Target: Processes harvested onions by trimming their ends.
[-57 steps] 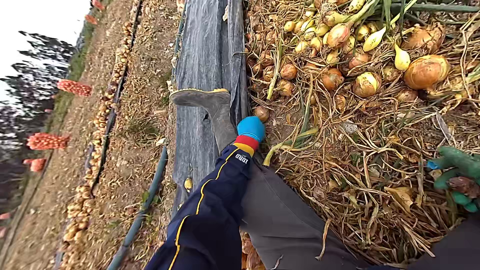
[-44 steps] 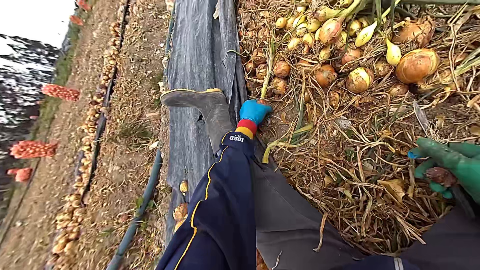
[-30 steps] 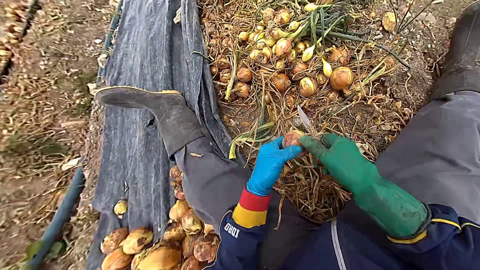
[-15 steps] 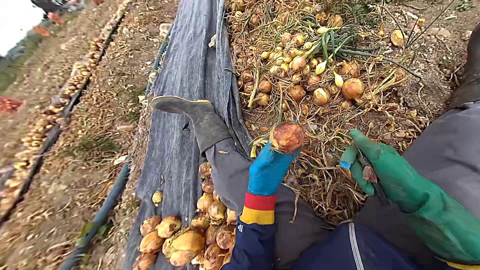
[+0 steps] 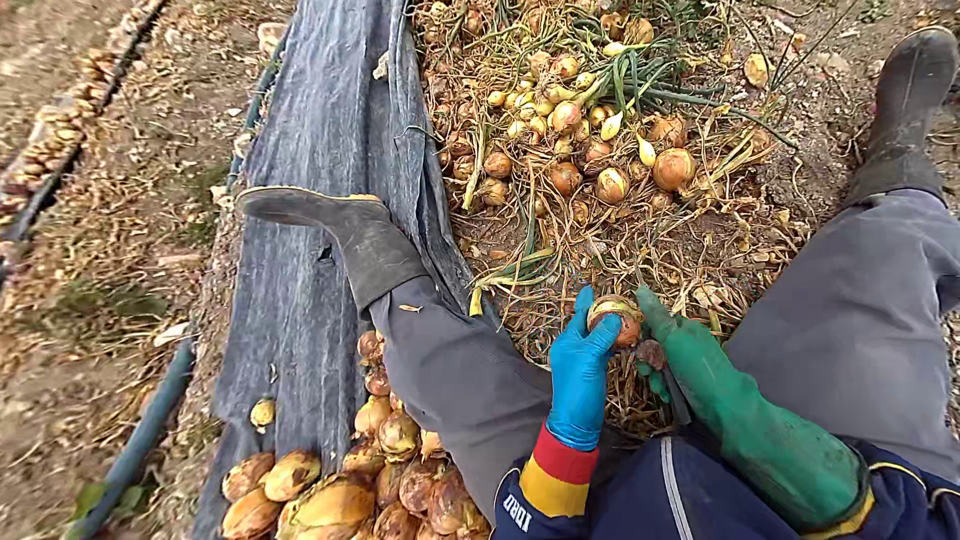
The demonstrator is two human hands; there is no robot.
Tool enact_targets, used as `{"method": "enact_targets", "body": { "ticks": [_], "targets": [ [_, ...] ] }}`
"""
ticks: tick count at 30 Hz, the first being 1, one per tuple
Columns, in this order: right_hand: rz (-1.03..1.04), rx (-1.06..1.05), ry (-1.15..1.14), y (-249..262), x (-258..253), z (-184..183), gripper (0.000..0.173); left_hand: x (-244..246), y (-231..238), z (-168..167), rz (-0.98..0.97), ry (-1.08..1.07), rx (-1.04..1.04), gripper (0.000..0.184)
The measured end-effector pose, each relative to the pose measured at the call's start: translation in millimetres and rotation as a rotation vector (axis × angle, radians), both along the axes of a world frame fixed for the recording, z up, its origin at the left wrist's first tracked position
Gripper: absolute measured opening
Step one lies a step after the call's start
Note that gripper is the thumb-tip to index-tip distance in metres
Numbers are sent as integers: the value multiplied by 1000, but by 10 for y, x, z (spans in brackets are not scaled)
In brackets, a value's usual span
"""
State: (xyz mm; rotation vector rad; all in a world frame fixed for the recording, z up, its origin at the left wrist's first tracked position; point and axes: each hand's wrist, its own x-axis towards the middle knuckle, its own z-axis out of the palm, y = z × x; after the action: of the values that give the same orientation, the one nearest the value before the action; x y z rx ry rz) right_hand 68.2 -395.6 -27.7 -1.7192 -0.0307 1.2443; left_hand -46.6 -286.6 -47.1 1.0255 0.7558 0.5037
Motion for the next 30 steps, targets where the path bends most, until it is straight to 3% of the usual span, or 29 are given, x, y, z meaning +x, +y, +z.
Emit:
{"method": "enact_targets", "body": {
  "ticks": [4,7,10,13,16,18,20,23,26,28,30],
  "targets": [
    [74,-25,-4,27,3,-69,72,-98,89,18,-101,132,108,71],
    [124,-1,-16,-55,29,-119,70,-150,278,133,-350,115,-83,64],
    [145,17,-17,-87,35,-142,70,-124,377,104,-462,51,-214,54],
    [99,53,124,-69,-26,-120,69,-141,373,50,-405,74,159,70],
    [72,361,425,-94,-144,-6,70,-252,510,253,-301,304,626,91],
    [94,660,608,-168,-126,132,69,-584,841,357,-85,524,758,86],
    [100,788,626,-238,53,215,68,-1168,1282,495,143,687,781,82],
    [40,627,428,-300,387,189,67,-2049,1703,785,307,1010,785,86],
    [54,475,251,-301,596,144,67,-2627,1755,1008,187,1435,757,77],
    [85,395,149,-251,717,89,68,-2488,1676,1126,264,1442,873,54],
    [122,350,87,-139,770,100,67,-1974,1605,1151,304,1226,1036,37]
  ]
}}
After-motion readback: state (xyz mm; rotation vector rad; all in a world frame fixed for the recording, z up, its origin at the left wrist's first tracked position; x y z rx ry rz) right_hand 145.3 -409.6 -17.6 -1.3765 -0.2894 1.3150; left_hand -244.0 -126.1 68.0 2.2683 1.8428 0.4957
